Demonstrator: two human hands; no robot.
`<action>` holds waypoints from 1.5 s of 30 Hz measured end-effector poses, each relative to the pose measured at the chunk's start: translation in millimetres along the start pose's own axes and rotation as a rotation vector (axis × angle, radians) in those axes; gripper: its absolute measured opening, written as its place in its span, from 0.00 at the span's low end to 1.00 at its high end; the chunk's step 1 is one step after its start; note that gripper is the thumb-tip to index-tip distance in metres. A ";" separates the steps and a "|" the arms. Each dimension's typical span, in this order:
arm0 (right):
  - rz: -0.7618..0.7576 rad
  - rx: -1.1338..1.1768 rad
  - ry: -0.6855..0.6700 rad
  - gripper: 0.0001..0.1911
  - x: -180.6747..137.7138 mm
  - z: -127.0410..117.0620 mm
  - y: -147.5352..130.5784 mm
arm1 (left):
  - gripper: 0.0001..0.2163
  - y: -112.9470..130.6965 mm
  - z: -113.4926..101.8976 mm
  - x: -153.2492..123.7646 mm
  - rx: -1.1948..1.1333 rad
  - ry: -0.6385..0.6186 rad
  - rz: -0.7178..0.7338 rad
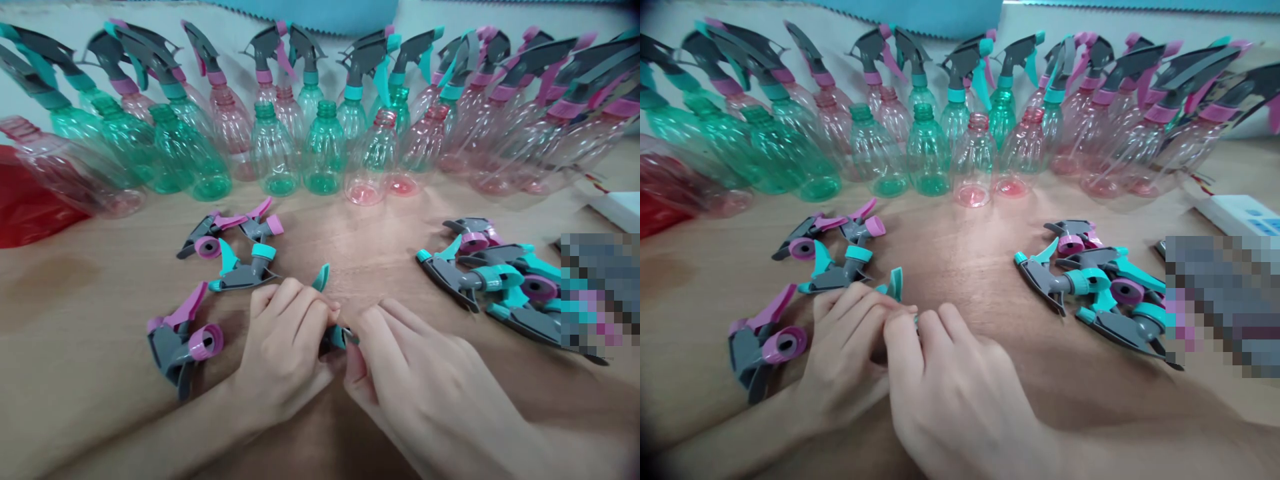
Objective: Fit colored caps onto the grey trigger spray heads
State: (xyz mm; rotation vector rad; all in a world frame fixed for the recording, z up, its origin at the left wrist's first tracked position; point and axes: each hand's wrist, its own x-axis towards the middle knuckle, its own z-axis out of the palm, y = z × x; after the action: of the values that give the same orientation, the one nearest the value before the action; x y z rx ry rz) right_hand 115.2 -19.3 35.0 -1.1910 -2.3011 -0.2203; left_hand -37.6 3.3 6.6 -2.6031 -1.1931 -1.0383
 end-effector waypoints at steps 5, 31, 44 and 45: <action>-0.053 0.028 0.026 0.11 -2.8 2.2 0.2 | 0.08 3.5 -2.0 -0.2 -0.002 -0.017 -0.003; 0.176 0.434 -0.751 0.03 42.2 -12.6 93.0 | 0.11 -8.3 0.9 -2.1 -0.413 0.028 -0.354; 0.040 0.402 -0.885 0.05 47.7 -8.9 101.6 | 0.11 -12.4 1.2 -2.6 -0.479 -0.022 -0.542; 0.041 0.444 -0.902 0.05 47.8 -5.6 101.9 | 0.11 -12.3 1.2 -2.4 -0.476 -0.019 -0.539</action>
State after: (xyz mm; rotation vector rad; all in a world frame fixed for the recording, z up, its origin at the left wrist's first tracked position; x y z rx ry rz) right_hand 176.1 73.4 55.1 -1.2295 -2.8067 0.9855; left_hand -46.7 10.6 1.9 -2.6693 -1.9259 -1.5587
